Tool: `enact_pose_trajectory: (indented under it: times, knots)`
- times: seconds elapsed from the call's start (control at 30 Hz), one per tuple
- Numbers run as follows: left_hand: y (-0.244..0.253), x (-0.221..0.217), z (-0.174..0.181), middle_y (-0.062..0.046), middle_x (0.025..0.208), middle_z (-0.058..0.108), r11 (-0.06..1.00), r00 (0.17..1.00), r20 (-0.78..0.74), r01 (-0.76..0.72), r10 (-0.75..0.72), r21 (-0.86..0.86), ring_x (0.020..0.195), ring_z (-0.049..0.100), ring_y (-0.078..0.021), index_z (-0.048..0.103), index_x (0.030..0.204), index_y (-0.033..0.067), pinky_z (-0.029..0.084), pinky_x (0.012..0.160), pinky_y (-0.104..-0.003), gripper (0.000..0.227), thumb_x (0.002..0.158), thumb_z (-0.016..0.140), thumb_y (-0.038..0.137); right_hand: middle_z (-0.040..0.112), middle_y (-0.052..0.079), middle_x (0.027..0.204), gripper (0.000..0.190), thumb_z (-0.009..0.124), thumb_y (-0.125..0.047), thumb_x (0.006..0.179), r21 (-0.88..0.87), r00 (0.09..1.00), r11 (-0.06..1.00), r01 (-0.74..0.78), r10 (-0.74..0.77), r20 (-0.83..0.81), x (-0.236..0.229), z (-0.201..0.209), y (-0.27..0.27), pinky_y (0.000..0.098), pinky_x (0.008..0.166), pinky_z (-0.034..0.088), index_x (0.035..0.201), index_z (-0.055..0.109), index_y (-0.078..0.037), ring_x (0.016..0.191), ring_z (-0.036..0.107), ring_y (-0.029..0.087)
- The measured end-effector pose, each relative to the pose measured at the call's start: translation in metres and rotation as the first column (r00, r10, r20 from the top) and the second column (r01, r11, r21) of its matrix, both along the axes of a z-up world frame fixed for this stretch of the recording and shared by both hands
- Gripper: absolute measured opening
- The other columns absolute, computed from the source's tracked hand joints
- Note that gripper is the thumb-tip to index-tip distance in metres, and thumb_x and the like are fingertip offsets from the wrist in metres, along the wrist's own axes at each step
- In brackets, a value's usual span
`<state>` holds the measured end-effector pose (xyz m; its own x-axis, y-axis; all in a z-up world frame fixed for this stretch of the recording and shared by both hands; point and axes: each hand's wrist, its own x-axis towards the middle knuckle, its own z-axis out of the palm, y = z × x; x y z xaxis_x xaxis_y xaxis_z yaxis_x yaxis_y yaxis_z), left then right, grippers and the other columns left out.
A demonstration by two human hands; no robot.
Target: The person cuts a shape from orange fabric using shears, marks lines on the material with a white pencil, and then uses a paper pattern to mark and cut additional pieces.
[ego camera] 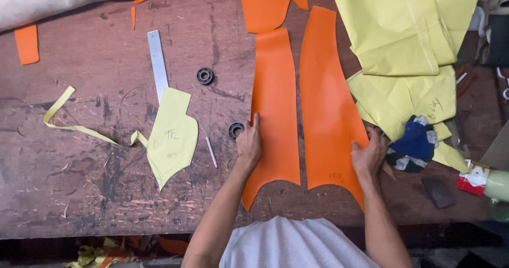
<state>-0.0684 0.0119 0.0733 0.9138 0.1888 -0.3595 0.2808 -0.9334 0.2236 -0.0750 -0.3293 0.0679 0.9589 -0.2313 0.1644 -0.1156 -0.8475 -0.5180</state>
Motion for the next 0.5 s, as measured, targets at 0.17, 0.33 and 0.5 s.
enact_pose_trajectory:
  times: [0.17,0.33,0.5]
  knots:
    - [0.024,-0.005,0.004,-0.023,0.145,0.044,0.971,0.995,0.082,0.029,-0.050,0.237,0.126,0.052,-0.0472,0.040,0.143,0.0159,0.056,0.084,-0.056,0.073,0.078,0.072,0.001,0.061,0.023,0.123,0.044,0.078,-0.001,0.081,0.054,0.978,0.997,-0.062,0.050,0.203,-0.025,0.001,0.021,0.0489,0.101,0.047,0.123,0.065,0.002,0.118,0.059,0.040]
    - [0.042,-0.014,0.009,-0.017,0.156,0.033,0.990,0.991,-0.115,0.080,-0.067,0.117,0.128,0.048,-0.0480,0.038,0.149,0.0198,0.053,0.092,-0.059,0.083,0.076,0.075,0.000,0.066,0.019,0.113,0.025,0.069,-0.002,0.088,0.261,0.965,0.932,-0.252,0.263,-0.008,-0.056,-0.007,0.054,0.0432,0.089,0.054,0.113,0.068,0.000,0.098,0.068,0.033]
    - [0.064,-0.015,0.005,-0.011,0.150,0.045,0.982,0.980,0.074,0.183,-0.186,0.050,0.121,0.053,-0.0462,0.041,0.149,0.0193,0.053,0.090,-0.059,0.073,0.084,0.073,0.009,0.066,0.015,0.108,0.021,0.067,-0.003,0.090,0.360,0.868,0.833,-0.420,0.484,-0.108,-0.081,-0.014,0.091,0.0370,0.081,0.059,0.110,0.069,-0.001,0.092,0.070,0.028]
